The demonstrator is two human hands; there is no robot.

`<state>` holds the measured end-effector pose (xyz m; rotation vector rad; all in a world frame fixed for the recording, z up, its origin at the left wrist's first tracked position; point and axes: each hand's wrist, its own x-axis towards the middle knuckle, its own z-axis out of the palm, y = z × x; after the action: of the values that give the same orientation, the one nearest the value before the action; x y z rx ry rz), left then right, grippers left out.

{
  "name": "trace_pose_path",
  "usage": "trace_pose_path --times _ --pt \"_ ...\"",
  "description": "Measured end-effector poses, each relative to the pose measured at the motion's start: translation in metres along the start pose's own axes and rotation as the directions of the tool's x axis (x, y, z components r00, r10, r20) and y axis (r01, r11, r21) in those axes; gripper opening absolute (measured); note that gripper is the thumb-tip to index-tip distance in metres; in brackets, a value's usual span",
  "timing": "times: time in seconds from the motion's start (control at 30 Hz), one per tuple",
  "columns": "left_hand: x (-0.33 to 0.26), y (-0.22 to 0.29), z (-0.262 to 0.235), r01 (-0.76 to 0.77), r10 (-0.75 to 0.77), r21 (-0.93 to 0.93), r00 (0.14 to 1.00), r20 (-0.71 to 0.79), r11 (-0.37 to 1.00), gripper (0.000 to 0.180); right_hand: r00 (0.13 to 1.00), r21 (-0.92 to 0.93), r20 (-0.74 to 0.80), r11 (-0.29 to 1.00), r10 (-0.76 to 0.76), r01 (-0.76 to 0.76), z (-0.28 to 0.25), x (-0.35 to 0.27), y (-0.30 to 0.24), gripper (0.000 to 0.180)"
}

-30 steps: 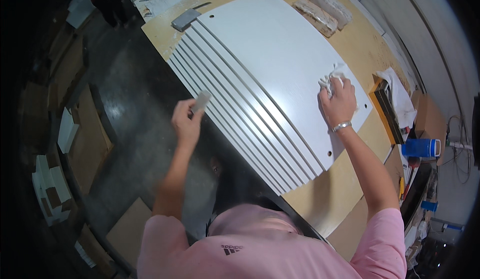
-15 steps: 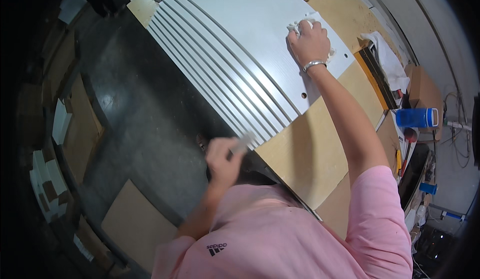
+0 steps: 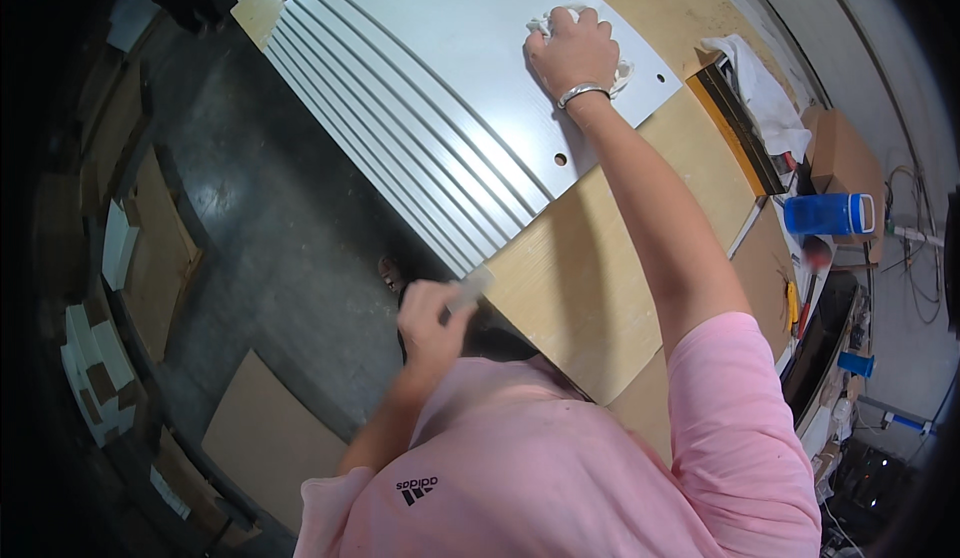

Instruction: The person sands the edges and surfaces of white furniture panels with a sanding block and wipes them with a cloth.

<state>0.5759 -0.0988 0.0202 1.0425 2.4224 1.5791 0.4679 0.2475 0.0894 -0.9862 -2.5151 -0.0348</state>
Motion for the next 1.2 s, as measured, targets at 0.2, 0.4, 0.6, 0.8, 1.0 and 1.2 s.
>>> trace_pose_path --times 0.2,0.4,0.6,0.8,1.0,1.2 --pt "0.034 0.023 0.001 -0.196 0.200 0.049 0.976 -0.086 0.979 0.032 1.000 0.017 0.030 1.000 0.006 -0.007 -0.004 0.000 0.003 0.035" --pt "0.042 0.038 0.023 -0.232 0.228 0.018 0.967 0.116 0.973 0.028 0.997 0.022 0.077 0.999 0.027 -0.029 -0.009 0.000 -0.001 0.035" --pt "0.088 0.049 0.025 -0.287 0.293 0.086 0.954 -0.071 0.954 0.030 0.996 0.027 0.085 1.000 0.012 -0.015 -0.006 0.000 0.000 0.033" --pt "0.073 0.058 0.039 -0.275 0.272 0.024 0.957 0.102 0.961 0.033 1.000 0.073 0.006 0.997 -0.001 0.001 -0.012 0.002 0.003 0.031" --pt "0.110 0.057 0.037 -0.301 0.302 0.064 0.953 -0.010 0.951 0.033 1.000 0.113 0.001 0.994 -0.005 0.004 -0.009 -0.002 0.002 0.029" --pt "0.136 0.020 0.028 -0.202 0.204 0.030 0.975 -0.092 0.979 0.029 1.000 0.132 -0.003 0.991 0.010 -0.009 -0.013 0.002 0.000 0.026"
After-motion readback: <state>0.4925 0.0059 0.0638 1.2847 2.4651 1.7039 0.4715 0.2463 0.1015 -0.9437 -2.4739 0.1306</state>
